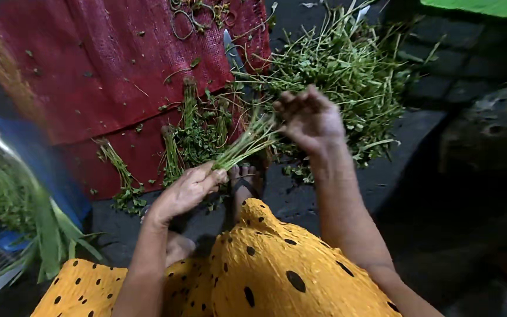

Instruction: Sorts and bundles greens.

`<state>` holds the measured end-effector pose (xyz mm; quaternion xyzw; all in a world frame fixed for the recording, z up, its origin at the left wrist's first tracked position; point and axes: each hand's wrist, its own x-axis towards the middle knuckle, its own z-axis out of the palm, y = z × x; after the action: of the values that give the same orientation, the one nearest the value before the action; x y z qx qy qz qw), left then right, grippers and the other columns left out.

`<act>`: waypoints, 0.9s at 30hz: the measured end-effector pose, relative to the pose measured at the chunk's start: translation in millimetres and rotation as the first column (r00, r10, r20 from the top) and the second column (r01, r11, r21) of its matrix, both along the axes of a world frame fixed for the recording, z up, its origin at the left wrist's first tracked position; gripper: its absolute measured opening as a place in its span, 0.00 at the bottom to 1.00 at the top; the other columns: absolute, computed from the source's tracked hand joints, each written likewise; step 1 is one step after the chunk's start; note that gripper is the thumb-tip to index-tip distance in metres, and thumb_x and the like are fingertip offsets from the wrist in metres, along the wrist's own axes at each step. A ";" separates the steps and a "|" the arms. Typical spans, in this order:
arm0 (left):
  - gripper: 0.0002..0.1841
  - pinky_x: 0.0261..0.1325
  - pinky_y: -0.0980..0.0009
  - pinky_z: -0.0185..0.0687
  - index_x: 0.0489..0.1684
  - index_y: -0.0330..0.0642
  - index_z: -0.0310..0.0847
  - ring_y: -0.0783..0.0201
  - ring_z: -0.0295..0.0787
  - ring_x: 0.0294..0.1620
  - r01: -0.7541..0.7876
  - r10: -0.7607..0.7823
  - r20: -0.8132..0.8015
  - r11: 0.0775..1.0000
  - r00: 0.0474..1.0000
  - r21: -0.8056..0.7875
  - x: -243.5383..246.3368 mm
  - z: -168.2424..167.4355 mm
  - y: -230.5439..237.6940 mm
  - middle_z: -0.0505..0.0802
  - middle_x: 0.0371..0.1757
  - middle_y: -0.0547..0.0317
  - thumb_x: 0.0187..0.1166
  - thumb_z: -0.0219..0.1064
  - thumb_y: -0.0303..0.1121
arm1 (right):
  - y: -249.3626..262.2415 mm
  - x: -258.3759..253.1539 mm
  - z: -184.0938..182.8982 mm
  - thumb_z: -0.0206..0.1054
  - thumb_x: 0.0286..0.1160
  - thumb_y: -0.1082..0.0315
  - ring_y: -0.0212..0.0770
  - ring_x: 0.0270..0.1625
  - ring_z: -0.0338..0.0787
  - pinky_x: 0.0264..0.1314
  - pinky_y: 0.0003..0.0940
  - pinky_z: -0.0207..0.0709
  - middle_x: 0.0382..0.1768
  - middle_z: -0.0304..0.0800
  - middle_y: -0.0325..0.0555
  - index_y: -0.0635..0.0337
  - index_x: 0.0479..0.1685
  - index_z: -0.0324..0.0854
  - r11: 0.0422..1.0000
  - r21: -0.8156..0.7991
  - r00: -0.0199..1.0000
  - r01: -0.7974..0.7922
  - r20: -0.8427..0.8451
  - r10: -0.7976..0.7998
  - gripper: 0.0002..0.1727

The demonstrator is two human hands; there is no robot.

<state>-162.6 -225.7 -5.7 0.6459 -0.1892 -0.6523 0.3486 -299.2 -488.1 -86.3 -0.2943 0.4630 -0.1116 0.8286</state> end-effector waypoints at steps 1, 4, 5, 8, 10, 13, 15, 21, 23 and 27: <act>0.14 0.31 0.83 0.69 0.51 0.45 0.81 0.81 0.70 0.26 -0.045 0.045 -0.023 0.999 0.999 -0.026 3.3 -1.4 3.4 0.77 0.27 0.73 0.92 0.50 0.40 | -12.0 -8.9 4.3 0.39 0.94 0.50 0.36 0.53 0.93 0.55 0.44 0.86 0.43 0.95 0.29 0.37 0.32 0.81 0.994 -0.105 0.997 0.031 -0.068 -0.038 0.25; 0.12 0.23 0.85 0.62 0.45 0.47 0.78 0.81 0.65 0.19 -0.188 0.183 -0.086 0.981 0.979 -0.054 11.8 -1.2 6.0 0.74 0.21 0.74 0.92 0.49 0.38 | -18.2 -33.0 19.3 0.54 0.91 0.57 0.39 0.56 0.89 0.53 0.42 0.87 0.60 0.85 0.35 0.43 0.76 0.69 0.922 -0.385 0.946 -0.045 -0.314 -0.085 0.18; 0.12 0.21 0.86 0.61 0.44 0.47 0.77 0.81 0.64 0.18 -0.227 0.220 -0.104 0.973 0.970 -0.052 13.2 -0.6 5.1 0.73 0.20 0.73 0.93 0.49 0.38 | -12.5 -37.1 23.7 0.56 0.90 0.57 0.40 0.57 0.89 0.53 0.42 0.87 0.64 0.82 0.36 0.42 0.82 0.62 0.937 -0.347 0.939 -0.051 -0.336 -0.073 0.23; 0.11 0.19 0.87 0.60 0.44 0.48 0.77 0.80 0.65 0.17 -0.290 0.278 -0.130 0.954 0.952 -0.078 13.3 -4.3 1.6 0.73 0.20 0.72 0.93 0.50 0.38 | 22.4 -35.7 30.4 0.47 0.91 0.48 0.38 0.55 0.92 0.47 0.39 0.88 0.58 0.90 0.31 0.38 0.62 0.77 0.997 -0.008 0.968 -0.079 -0.240 0.075 0.16; 0.11 0.19 0.87 0.59 0.44 0.47 0.77 0.80 0.65 0.17 -0.296 0.282 -0.130 0.949 0.951 -0.108 11.1 -7.9 -1.2 0.73 0.21 0.71 0.93 0.50 0.38 | 54.6 -29.9 23.9 0.45 0.88 0.39 0.42 0.59 0.92 0.52 0.44 0.89 0.61 0.92 0.36 0.42 0.67 0.82 0.946 0.134 0.952 -0.296 -0.036 0.303 0.27; 0.12 0.19 0.85 0.60 0.54 0.45 0.79 0.79 0.66 0.18 -0.287 0.272 -0.147 0.953 0.951 -0.094 4.1 -14.1 -5.7 0.75 0.23 0.70 0.93 0.51 0.39 | 90.7 -3.4 20.1 0.59 0.82 0.40 0.39 0.65 0.88 0.60 0.43 0.87 0.65 0.89 0.37 0.45 0.71 0.83 0.863 0.107 0.862 -0.494 0.189 0.470 0.27; 0.13 0.22 0.83 0.66 0.54 0.44 0.80 0.77 0.70 0.20 -0.243 0.235 -0.112 0.968 0.966 -0.068 -2.6 -18.9 -7.0 0.78 0.25 0.68 0.93 0.52 0.40 | 99.9 17.1 23.6 0.55 0.88 0.47 0.35 0.61 0.89 0.57 0.34 0.87 0.66 0.88 0.39 0.49 0.72 0.82 0.840 0.071 0.828 -0.539 0.229 0.512 0.25; 0.40 0.82 0.38 0.66 0.82 0.41 0.73 0.45 0.75 0.81 0.043 -0.095 0.370 0.988 0.924 0.147 22.3 -35.8 20.2 0.80 0.80 0.44 0.78 0.68 0.61 | 101.4 38.7 30.2 0.43 0.94 0.55 0.33 0.49 0.89 0.51 0.33 0.86 0.53 0.91 0.38 0.54 0.53 0.86 0.760 -0.182 0.774 -0.624 -0.010 0.633 0.23; 0.39 0.80 0.41 0.70 0.86 0.42 0.69 0.46 0.75 0.81 -0.141 0.089 0.410 0.985 0.908 0.096 38.1 -34.1 23.8 0.78 0.83 0.45 0.80 0.66 0.59 | 99.7 34.9 28.0 0.43 0.93 0.56 0.36 0.48 0.89 0.52 0.35 0.85 0.49 0.92 0.41 0.56 0.49 0.85 0.716 -0.212 0.730 -0.665 0.016 0.683 0.24; 0.28 0.77 0.64 0.75 0.80 0.35 0.72 0.65 0.81 0.72 -0.309 0.317 0.026 0.939 0.948 -0.153 45.4 -23.4 -8.8 0.86 0.73 0.50 0.86 0.61 0.44 | 104.6 32.5 32.7 0.43 0.92 0.58 0.37 0.46 0.91 0.53 0.34 0.86 0.42 0.92 0.42 0.57 0.43 0.85 0.635 -0.195 0.625 -0.748 0.116 0.772 0.23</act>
<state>-117.3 -234.4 -29.1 0.6563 -0.1404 -0.5565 0.4897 -266.6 -383.5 -53.7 -0.5027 0.2066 0.1923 0.8171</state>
